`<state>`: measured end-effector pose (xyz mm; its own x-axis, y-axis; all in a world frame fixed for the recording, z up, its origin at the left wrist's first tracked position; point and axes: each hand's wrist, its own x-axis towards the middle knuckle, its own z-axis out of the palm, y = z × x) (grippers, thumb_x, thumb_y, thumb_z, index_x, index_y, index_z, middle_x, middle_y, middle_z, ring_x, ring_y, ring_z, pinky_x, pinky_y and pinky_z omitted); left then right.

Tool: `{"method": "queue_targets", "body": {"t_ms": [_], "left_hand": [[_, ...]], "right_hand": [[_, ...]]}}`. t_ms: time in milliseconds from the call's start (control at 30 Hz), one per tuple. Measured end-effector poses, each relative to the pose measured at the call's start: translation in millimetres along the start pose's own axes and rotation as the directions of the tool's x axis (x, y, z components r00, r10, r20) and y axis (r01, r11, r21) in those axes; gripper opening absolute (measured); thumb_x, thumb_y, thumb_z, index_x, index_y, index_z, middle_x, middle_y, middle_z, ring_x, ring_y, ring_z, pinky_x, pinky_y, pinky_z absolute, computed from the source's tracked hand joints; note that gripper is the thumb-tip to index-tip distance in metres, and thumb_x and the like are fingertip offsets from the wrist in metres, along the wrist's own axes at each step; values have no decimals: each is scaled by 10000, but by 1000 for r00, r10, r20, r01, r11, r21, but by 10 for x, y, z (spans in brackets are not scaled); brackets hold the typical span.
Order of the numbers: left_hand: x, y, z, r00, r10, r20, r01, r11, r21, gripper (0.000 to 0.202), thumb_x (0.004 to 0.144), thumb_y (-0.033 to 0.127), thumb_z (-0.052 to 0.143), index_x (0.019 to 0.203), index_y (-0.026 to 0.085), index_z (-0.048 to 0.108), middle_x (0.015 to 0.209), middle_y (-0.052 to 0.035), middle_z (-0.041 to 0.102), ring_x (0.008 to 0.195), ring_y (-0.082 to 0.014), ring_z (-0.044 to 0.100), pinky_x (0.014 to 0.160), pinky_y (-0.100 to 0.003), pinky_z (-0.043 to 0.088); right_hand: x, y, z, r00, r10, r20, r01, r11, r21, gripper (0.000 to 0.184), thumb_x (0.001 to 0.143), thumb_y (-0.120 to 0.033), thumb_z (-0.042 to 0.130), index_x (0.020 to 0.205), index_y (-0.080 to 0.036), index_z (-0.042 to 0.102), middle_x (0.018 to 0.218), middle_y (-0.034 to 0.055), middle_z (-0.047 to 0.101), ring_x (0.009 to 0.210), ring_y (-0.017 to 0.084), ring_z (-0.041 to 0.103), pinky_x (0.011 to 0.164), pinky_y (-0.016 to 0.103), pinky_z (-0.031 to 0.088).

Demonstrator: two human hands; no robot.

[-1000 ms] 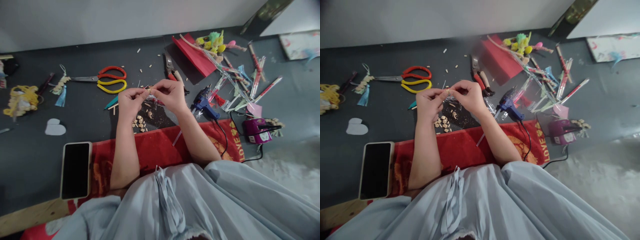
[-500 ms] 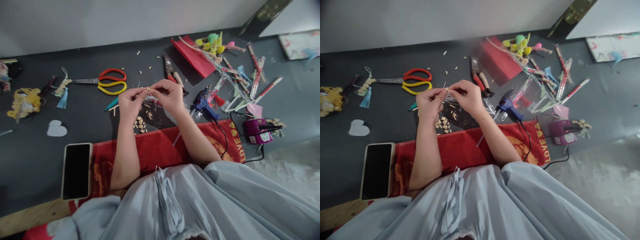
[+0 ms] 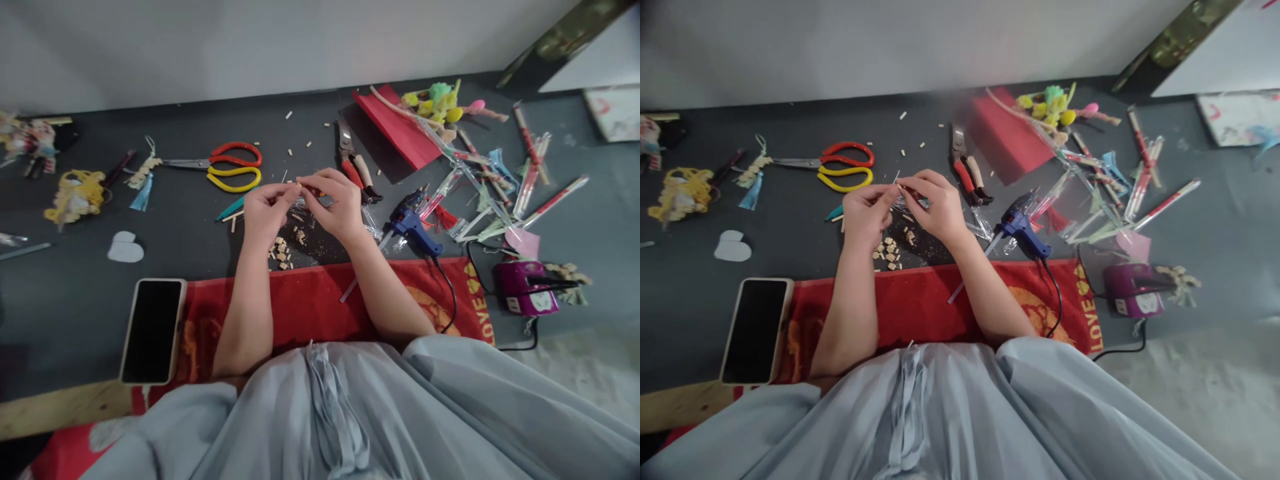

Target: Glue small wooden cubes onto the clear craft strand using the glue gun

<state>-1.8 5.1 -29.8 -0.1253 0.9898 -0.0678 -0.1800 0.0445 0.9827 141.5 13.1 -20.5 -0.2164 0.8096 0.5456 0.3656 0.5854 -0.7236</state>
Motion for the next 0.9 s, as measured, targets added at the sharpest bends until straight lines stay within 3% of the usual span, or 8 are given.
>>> {"method": "queue_targets", "body": {"t_ms": [133, 267, 400, 467, 533, 667, 767, 900], "left_hand": [[-5, -2, 4, 992, 111, -60, -102, 985, 139, 411, 551, 578, 773, 664, 187, 721, 403, 70, 369, 375, -37, 285, 361, -213, 210], [-46, 32, 19, 953, 284, -104, -235, 912, 337, 338, 643, 523, 744, 648, 185, 724, 462, 43, 465, 455, -49, 351, 447, -217, 291], [-35, -10, 4, 931, 331, -154, -278, 916, 290, 273, 690, 478, 727, 687, 205, 723, 484, 43, 475, 457, -51, 366, 453, -215, 294], [-5, -34, -20, 907, 329, -263, -277, 936, 216, 273, 665, 482, 745, 676, 213, 703, 466, 56, 441, 420, -45, 343, 416, -213, 263], [30, -40, -52, 871, 285, -399, -244, 958, 152, 284, 645, 478, 756, 654, 206, 674, 465, 66, 432, 371, -28, 286, 370, -213, 201], [86, -34, -127, 762, 265, -592, -231, 964, 134, 271, 663, 432, 739, 666, 185, 627, 507, 73, 463, 349, -8, 239, 341, -208, 146], [117, -52, -176, 662, 333, -671, -286, 940, 184, 271, 664, 389, 742, 652, 178, 572, 533, 71, 462, 390, -16, 294, 366, -204, 210], [123, -48, -204, 563, 386, -731, -309, 918, 246, 284, 687, 397, 726, 663, 181, 543, 571, 62, 457, 438, -30, 313, 401, -223, 234]], "right_hand": [[-12, 28, 22, 1000, -10, 13, 10, 1000, -22, 216, 888, -275, 510, 974, -193, 690, 882, 76, 661, 845, 172, 615, 801, 352, 525], [-1, 9, 2, 1000, -5, 23, 6, 999, -42, 181, 883, -264, 509, 935, -199, 669, 878, 78, 655, 832, 178, 604, 803, 367, 524], [19, -21, -9, 1000, 17, 5, -17, 1000, 21, 110, 859, -239, 535, 858, -195, 636, 815, 52, 640, 733, 142, 573, 719, 325, 516], [28, -28, -2, 997, 78, 0, -77, 989, 126, 72, 840, -228, 556, 834, -196, 620, 805, 34, 641, 723, 124, 576, 699, 297, 515], [38, -35, 3, 983, 184, 18, -181, 938, 297, 82, 827, -269, 587, 839, -191, 608, 816, 24, 647, 729, 108, 590, 698, 274, 522], [76, -73, -23, 932, 336, 136, -349, 730, 588, 255, 793, -431, 646, 858, -190, 595, 794, 3, 643, 699, 82, 596, 695, 254, 530], [104, -92, -50, 919, 340, 201, -379, 615, 691, 313, 751, -486, 682, 826, -195, 591, 728, -16, 625, 633, 71, 570, 649, 247, 524], [114, -69, -48, 896, 370, 246, -422, 533, 733, 416, 683, -581, 698, 820, -206, 580, 721, -21, 619, 622, 73, 570, 634, 250, 528]]}}
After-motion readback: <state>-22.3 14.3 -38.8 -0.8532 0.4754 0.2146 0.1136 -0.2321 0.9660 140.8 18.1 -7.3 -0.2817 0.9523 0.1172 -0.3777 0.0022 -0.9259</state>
